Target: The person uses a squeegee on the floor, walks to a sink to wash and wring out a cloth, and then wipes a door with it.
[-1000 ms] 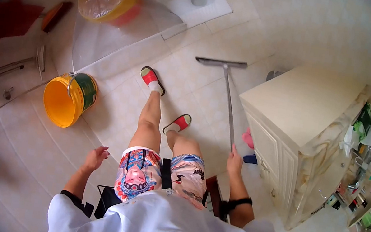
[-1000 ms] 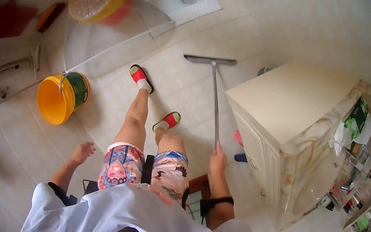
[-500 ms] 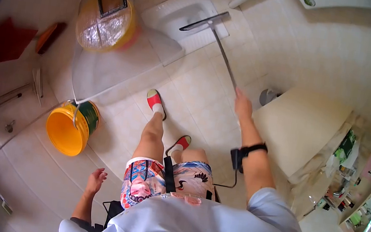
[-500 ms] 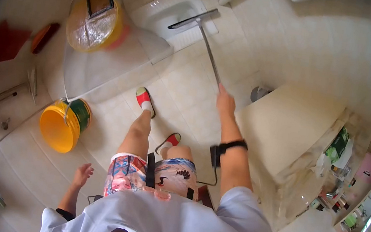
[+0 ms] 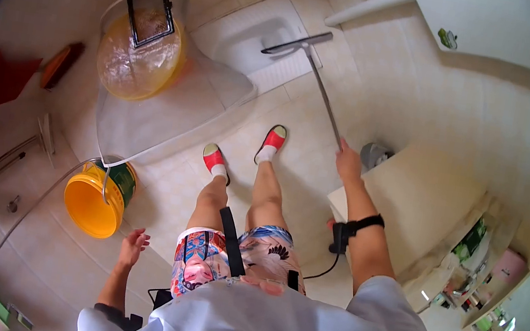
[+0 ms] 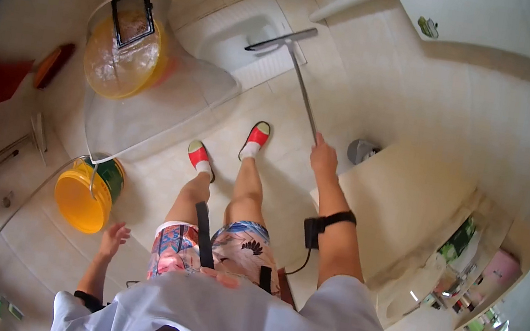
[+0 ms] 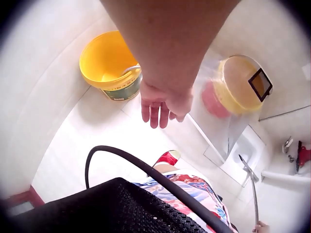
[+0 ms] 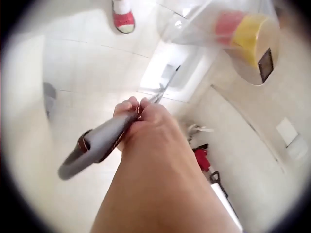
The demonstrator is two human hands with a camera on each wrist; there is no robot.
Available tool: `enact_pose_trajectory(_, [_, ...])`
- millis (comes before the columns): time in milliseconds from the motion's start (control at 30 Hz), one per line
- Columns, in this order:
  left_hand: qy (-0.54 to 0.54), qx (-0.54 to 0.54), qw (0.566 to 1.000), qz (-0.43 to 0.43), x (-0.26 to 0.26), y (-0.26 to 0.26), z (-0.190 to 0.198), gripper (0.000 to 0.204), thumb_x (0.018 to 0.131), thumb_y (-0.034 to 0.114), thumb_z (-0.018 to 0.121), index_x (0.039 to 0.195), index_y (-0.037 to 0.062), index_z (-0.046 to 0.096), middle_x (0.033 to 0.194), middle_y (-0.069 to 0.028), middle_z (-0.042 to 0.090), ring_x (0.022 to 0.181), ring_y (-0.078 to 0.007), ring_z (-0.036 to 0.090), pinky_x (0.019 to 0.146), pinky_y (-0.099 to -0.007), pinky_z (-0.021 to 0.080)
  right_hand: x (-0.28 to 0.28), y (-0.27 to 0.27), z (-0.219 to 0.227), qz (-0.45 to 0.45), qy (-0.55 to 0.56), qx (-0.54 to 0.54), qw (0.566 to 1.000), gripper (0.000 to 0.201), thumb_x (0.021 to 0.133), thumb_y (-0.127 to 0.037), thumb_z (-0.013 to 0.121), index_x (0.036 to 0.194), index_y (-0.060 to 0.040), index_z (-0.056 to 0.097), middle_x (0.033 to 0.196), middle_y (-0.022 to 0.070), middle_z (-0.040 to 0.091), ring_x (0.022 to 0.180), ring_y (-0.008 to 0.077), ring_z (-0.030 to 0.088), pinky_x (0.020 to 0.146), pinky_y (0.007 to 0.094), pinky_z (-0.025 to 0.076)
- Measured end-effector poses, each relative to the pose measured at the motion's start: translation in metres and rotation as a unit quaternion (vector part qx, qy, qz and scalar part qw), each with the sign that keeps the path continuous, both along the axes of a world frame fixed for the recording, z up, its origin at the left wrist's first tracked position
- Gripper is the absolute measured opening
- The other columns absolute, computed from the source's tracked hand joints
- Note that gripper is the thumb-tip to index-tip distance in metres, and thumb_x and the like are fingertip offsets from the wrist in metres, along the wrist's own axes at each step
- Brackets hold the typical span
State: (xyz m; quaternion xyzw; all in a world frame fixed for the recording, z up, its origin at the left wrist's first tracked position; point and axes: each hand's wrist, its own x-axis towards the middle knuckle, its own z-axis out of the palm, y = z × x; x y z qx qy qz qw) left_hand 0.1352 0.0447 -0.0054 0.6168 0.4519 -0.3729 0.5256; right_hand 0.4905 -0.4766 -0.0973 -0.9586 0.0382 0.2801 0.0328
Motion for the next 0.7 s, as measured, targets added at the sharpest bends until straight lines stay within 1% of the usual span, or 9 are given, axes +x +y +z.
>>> enact_pose_trajectory(100, [0.011, 0.013, 1.000, 0.024, 0.012, -0.016, 0.007, 0.039, 0.087, 0.025, 0.047, 0.117, -0.0004, 0.045, 0.095, -0.0093, 0.060, 0.082, -0.0155, 0.057, 0.070, -0.0271, 0.045, 0.086, 0.021, 0.000, 0.015, -0.004, 0.097, 0.995, 0.040, 0.081, -0.019, 0.050, 0.120, -0.0161, 0.045, 0.089, 0.0189, 0.059, 0.084, 0.0367, 0.056, 0.074, 0.0447, 0.044])
enact_pose_trajectory(167, [0.018, 0.028, 0.999, 0.038, 0.013, -0.029, 0.016, 0.039, 0.087, 0.025, 0.047, 0.117, -0.0004, 0.045, 0.096, -0.0094, 0.060, 0.082, -0.0158, 0.057, 0.071, -0.0275, 0.045, 0.120, 0.009, 0.005, 0.119, -0.064, 0.099, 0.986, 0.039, 0.081, -0.019, 0.050, 0.119, -0.0176, 0.046, 0.089, 0.0170, 0.060, 0.083, 0.0362, 0.056, 0.073, 0.0449, 0.044])
enact_pose_trajectory(233, [0.012, 0.031, 0.999, 0.022, 0.014, -0.043, 0.028, 0.039, 0.087, 0.025, 0.047, 0.116, -0.0006, 0.045, 0.096, -0.0094, 0.060, 0.082, -0.0158, 0.057, 0.071, -0.0278, 0.045, 0.149, 0.000, 0.055, 0.126, -0.042, 0.076, 0.988, 0.039, 0.081, -0.019, 0.050, 0.119, -0.0233, 0.046, 0.088, 0.0149, 0.060, 0.082, 0.0345, 0.057, 0.072, 0.0440, 0.045])
enact_pose_trajectory(300, [0.004, 0.035, 0.999, 0.021, 0.021, -0.059, 0.032, 0.039, 0.087, 0.025, 0.048, 0.116, -0.0008, 0.045, 0.096, -0.0090, 0.060, 0.083, -0.0157, 0.057, 0.071, -0.0280, 0.045, 0.170, -0.027, 0.102, 0.116, 0.002, -0.044, 0.992, 0.042, 0.080, -0.018, 0.051, 0.120, -0.0287, 0.046, 0.086, 0.0130, 0.061, 0.080, 0.0319, 0.058, 0.071, 0.0421, 0.046])
enact_pose_trajectory(367, [0.011, 0.030, 0.999, 0.034, 0.029, -0.070, 0.029, 0.039, 0.086, 0.024, 0.048, 0.116, -0.0010, 0.045, 0.096, -0.0086, 0.060, 0.082, -0.0154, 0.057, 0.070, -0.0280, 0.045, 0.183, -0.058, 0.149, 0.131, 0.001, -0.085, 0.988, 0.042, 0.080, -0.017, 0.052, 0.119, -0.0328, 0.047, 0.088, 0.0112, 0.061, 0.082, 0.0290, 0.058, 0.071, 0.0401, 0.046])
enact_pose_trajectory(400, [0.015, 0.026, 0.999, 0.041, 0.031, -0.077, 0.027, 0.039, 0.086, 0.024, 0.048, 0.116, -0.0011, 0.045, 0.095, -0.0084, 0.060, 0.082, -0.0152, 0.057, 0.070, -0.0279, 0.045, 0.186, -0.083, 0.165, 0.169, 0.004, -0.107, 0.980, 0.041, 0.080, -0.017, 0.051, 0.118, -0.0326, 0.048, 0.090, 0.0104, 0.061, 0.083, 0.0282, 0.058, 0.071, 0.0395, 0.046])
enact_pose_trajectory(433, [0.009, 0.029, 0.999, 0.029, 0.033, -0.082, 0.022, 0.038, 0.086, 0.024, 0.048, 0.115, -0.0009, 0.046, 0.095, -0.0083, 0.060, 0.081, -0.0148, 0.057, 0.069, -0.0277, 0.045, 0.188, -0.100, 0.178, 0.204, 0.008, -0.129, 0.970, 0.040, 0.080, -0.017, 0.051, 0.117, -0.0324, 0.049, 0.091, 0.0096, 0.061, 0.085, 0.0273, 0.057, 0.071, 0.0388, 0.046])
enact_pose_trajectory(533, [-0.004, 0.023, 1.000, -0.002, 0.043, -0.099, 0.009, 0.037, 0.086, 0.023, 0.048, 0.115, 0.0000, 0.046, 0.094, -0.0081, 0.060, 0.079, -0.0139, 0.056, 0.067, -0.0270, 0.044, 0.187, -0.142, 0.201, 0.203, 0.092, -0.230, 0.947, 0.039, 0.080, -0.017, 0.050, 0.116, -0.0319, 0.051, 0.092, 0.0083, 0.061, 0.086, 0.0261, 0.057, 0.072, 0.0380, 0.046])
enact_pose_trajectory(700, [-0.033, 0.021, 0.999, -0.022, 0.074, -0.112, 0.002, 0.036, 0.087, 0.023, 0.047, 0.115, 0.0015, 0.047, 0.093, -0.0083, 0.061, 0.078, -0.0135, 0.056, 0.065, -0.0258, 0.044, 0.199, -0.225, 0.159, 0.223, 0.135, -0.302, 0.917, 0.040, 0.081, -0.012, 0.048, 0.116, -0.0310, 0.050, 0.094, 0.0070, 0.060, 0.085, 0.0257, 0.057, 0.071, 0.0375, 0.046])
